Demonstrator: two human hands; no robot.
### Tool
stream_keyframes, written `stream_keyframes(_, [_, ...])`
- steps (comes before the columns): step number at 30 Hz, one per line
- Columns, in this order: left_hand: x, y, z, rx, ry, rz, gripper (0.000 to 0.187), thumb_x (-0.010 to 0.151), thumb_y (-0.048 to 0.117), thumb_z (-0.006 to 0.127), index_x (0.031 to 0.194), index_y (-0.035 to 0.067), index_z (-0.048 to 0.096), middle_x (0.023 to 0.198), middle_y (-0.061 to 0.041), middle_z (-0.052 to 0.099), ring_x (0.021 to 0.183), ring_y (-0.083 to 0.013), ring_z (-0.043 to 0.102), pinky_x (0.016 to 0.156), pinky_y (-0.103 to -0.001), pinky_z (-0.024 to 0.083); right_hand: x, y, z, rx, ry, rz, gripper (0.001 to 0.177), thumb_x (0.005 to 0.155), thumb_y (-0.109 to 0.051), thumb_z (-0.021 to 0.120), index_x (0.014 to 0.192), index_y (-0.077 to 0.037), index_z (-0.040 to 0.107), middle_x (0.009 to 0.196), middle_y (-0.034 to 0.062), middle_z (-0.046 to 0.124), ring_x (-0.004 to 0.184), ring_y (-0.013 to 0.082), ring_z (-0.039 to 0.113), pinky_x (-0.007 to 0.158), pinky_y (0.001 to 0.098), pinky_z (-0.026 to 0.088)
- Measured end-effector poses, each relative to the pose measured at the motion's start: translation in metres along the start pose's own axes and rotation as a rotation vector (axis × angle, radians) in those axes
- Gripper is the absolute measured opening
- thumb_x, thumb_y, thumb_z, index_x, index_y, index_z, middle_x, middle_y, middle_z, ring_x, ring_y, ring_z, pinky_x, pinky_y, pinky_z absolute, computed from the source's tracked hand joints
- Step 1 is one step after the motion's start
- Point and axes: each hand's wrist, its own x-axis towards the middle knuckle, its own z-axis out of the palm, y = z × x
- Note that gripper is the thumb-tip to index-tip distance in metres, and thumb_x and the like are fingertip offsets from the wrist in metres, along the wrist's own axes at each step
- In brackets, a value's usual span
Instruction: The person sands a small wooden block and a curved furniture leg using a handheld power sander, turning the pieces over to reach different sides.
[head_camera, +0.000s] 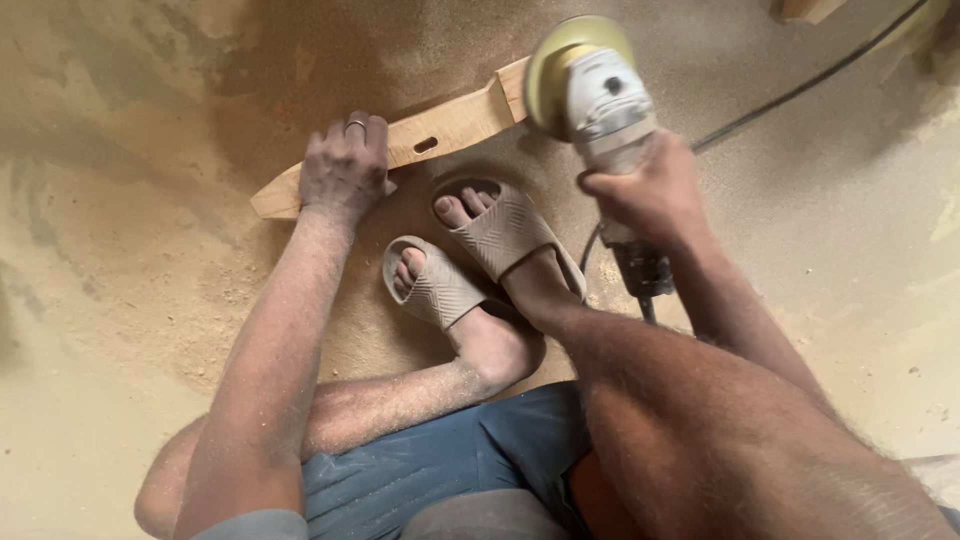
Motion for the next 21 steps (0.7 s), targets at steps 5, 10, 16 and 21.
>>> stream_keyframes(5, [-0.001,0.001,0.006,0.082,-0.015,-0.003,0.052,0.065,0.02,0.091,0.108,0.01,0.061,0.102,-0.009,0.07,0.085,-0.0212,0.07,0.063,-0.036,0.058,0.002,0.018,-0.005,0.067,0.138,-0.034,0.044,0.081,-0.018,0.083,0.119,-0.003,0.065,0.096,0.0099,0.072,0.071,0.0133,0.071,0.061,0.0293,0.064])
stream_keyframes(10, [0.002,0.004,-0.002,0.016,0.01,-0.013,0.058,0.058,0.024,0.09,0.106,0.008,0.062,0.101,-0.011,0.07,0.084,-0.0251,0.07,0.062,-0.04,0.058,-0.001,0.002,0.015,-0.054,0.0,-0.081,0.046,0.079,-0.017,0.083,0.119,-0.003,0.065,0.094,0.0101,0.073,0.069,0.0145,0.07,0.059,0.0319,0.063])
stream_keyframes(16, [0.001,0.002,0.001,0.023,0.026,-0.005,0.054,0.06,0.019,0.087,0.107,0.009,0.061,0.103,-0.009,0.068,0.086,-0.0249,0.068,0.064,-0.04,0.057,0.001,-0.013,0.013,-0.108,-0.108,-0.096,0.037,0.083,-0.015,0.08,0.117,-0.004,0.069,0.091,0.0105,0.074,0.067,0.0169,0.071,0.058,0.0326,0.062])
stream_keyframes(21, [-0.001,0.002,0.006,0.02,0.019,-0.008,0.057,0.056,0.019,0.084,0.108,0.007,0.062,0.104,-0.011,0.069,0.086,-0.0257,0.068,0.062,-0.04,0.057,0.012,0.018,-0.013,0.091,0.186,-0.009,0.045,0.083,-0.019,0.085,0.119,0.0,0.065,0.096,0.0111,0.071,0.072,0.0148,0.071,0.062,0.0305,0.064])
